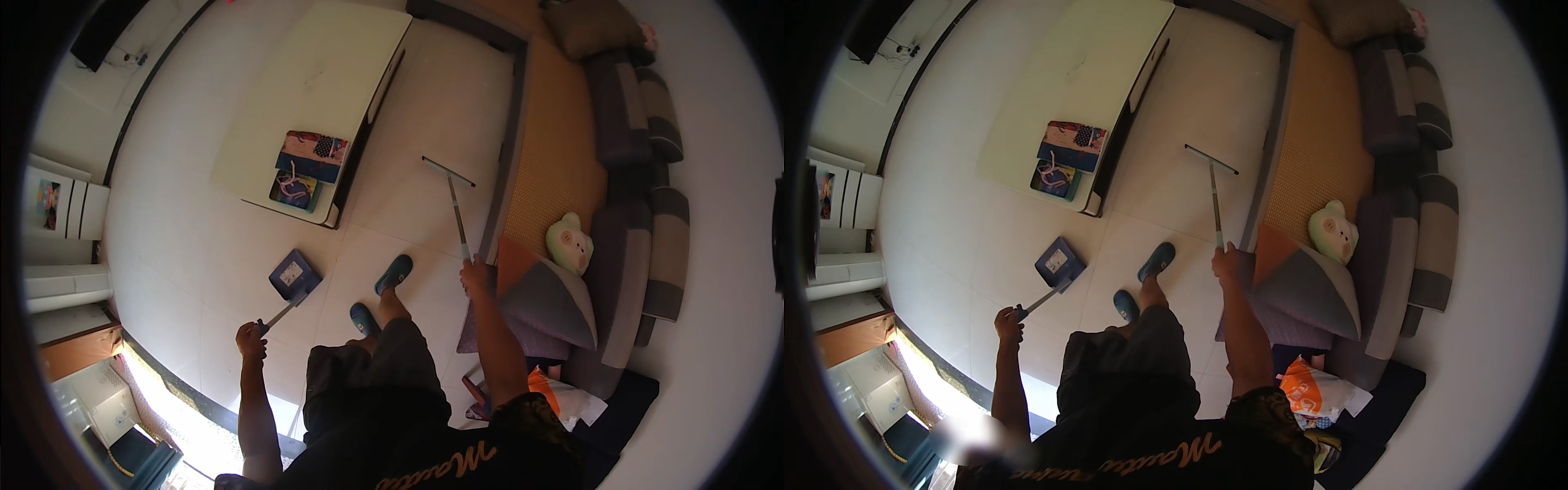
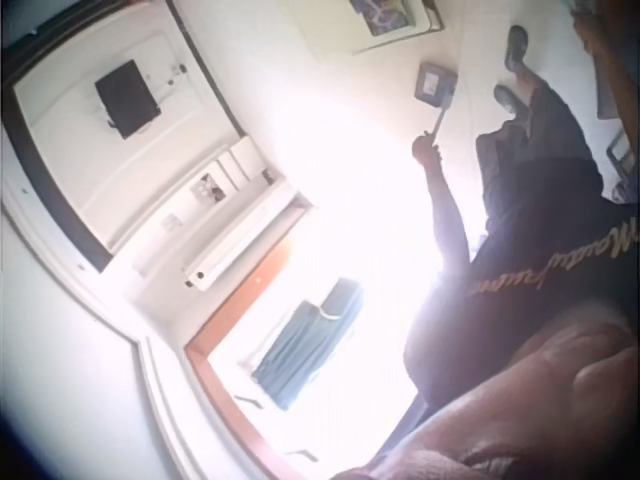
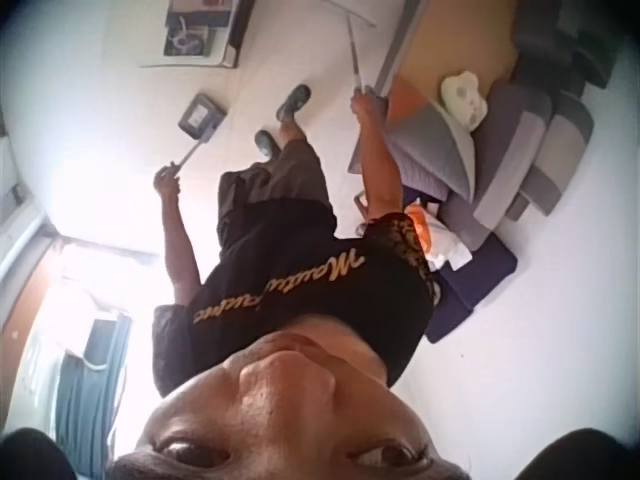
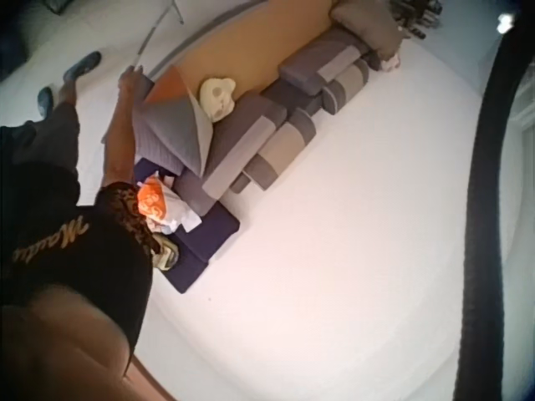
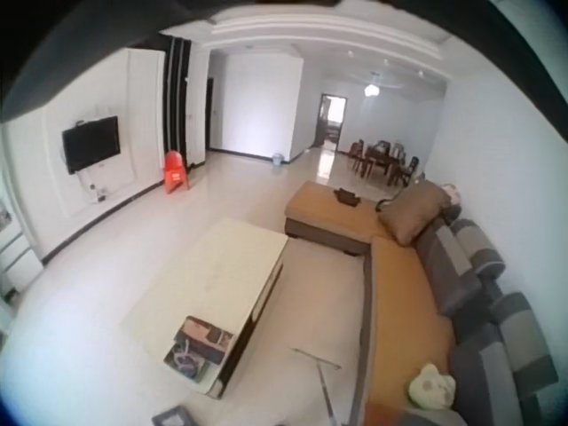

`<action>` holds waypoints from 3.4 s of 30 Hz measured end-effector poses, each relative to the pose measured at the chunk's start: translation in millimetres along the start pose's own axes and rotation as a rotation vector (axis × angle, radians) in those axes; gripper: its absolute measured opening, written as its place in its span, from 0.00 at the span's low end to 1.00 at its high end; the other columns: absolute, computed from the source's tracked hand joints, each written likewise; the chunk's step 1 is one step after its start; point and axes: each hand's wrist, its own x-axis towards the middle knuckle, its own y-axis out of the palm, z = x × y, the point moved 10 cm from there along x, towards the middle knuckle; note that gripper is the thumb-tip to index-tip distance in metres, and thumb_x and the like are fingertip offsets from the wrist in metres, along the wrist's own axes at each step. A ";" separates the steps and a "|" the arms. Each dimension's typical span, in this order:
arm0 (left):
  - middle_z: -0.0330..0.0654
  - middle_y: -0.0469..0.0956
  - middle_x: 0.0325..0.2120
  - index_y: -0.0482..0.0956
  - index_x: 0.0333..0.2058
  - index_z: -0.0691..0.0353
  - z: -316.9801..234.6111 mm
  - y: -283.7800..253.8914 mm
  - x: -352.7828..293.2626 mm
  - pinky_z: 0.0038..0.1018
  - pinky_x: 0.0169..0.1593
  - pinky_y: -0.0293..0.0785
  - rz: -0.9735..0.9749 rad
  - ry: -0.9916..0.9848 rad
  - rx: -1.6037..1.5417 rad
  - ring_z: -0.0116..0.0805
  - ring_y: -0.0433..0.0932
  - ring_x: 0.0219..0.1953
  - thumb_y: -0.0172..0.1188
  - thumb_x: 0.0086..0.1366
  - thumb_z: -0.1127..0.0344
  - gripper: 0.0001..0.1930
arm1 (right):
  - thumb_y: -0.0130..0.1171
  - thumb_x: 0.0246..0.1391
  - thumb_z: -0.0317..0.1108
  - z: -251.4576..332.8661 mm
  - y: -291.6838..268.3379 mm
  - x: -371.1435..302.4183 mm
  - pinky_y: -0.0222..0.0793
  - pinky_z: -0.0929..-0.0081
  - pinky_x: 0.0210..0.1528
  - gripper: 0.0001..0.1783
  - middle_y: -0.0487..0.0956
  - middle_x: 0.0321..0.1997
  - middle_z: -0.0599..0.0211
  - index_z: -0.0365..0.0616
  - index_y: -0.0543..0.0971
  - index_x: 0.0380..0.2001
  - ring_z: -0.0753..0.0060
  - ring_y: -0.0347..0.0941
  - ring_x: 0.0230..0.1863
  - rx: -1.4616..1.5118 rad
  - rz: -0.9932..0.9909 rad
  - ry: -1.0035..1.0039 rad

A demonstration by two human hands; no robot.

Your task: The person sweeps the tiled floor with a broom and dustpan, gathering debris into the dustpan. They briefly pick up a small white stuffed toy and place it into a blue bin before resuming sweeping around the living room furniture.

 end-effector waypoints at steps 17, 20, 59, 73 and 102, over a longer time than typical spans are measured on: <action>0.49 0.77 0.31 0.68 0.50 0.58 2.1 10.2 33.7 0.28 0.14 0.62 -0.058 -0.302 0.303 0.35 0.77 0.21 0.55 0.57 0.70 0.20 | 0.42 0.59 0.42 -40.5 -2.6 -58.5 0.64 0.53 0.56 0.27 0.71 0.54 0.38 0.37 0.65 0.58 0.36 0.68 0.54 -0.381 0.134 -0.099; 0.47 0.78 0.27 0.73 0.45 0.60 -20.4 15.7 28.4 0.32 0.20 0.68 -0.056 -0.288 0.391 0.36 0.78 0.24 0.56 0.55 0.70 0.16 | 0.43 0.60 0.40 -29.2 -20.0 -36.8 0.65 0.56 0.54 0.25 0.73 0.51 0.38 0.36 0.67 0.56 0.39 0.69 0.52 -0.328 0.092 -0.045; 0.50 0.76 0.38 0.75 0.42 0.60 -38.5 8.7 38.9 0.42 0.46 0.70 0.038 0.046 0.669 0.52 0.73 0.42 0.55 0.59 0.72 0.12 | 0.39 0.63 0.44 73.7 120.8 118.9 0.50 0.77 0.08 0.11 0.62 0.14 0.73 0.52 0.67 0.37 0.79 0.55 0.07 0.207 -0.156 0.378; 0.51 0.76 0.38 0.75 0.44 0.63 -39.7 4.6 32.3 0.42 0.46 0.70 0.028 0.056 0.672 0.52 0.74 0.43 0.54 0.61 0.71 0.12 | 0.34 0.65 0.47 -95.2 269.8 121.7 0.51 0.72 0.11 0.15 0.65 0.18 0.68 0.54 0.69 0.35 0.71 0.59 0.13 0.378 -0.289 0.937; 0.46 0.77 0.39 0.76 0.42 0.60 -46.4 12.5 53.4 0.40 0.48 0.70 0.078 0.090 0.701 0.50 0.74 0.44 0.55 0.58 0.72 0.12 | 0.38 0.64 0.54 63.7 153.6 62.0 0.50 0.78 0.14 0.20 0.62 0.16 0.74 0.48 0.65 0.38 0.79 0.55 0.13 0.530 -0.039 0.805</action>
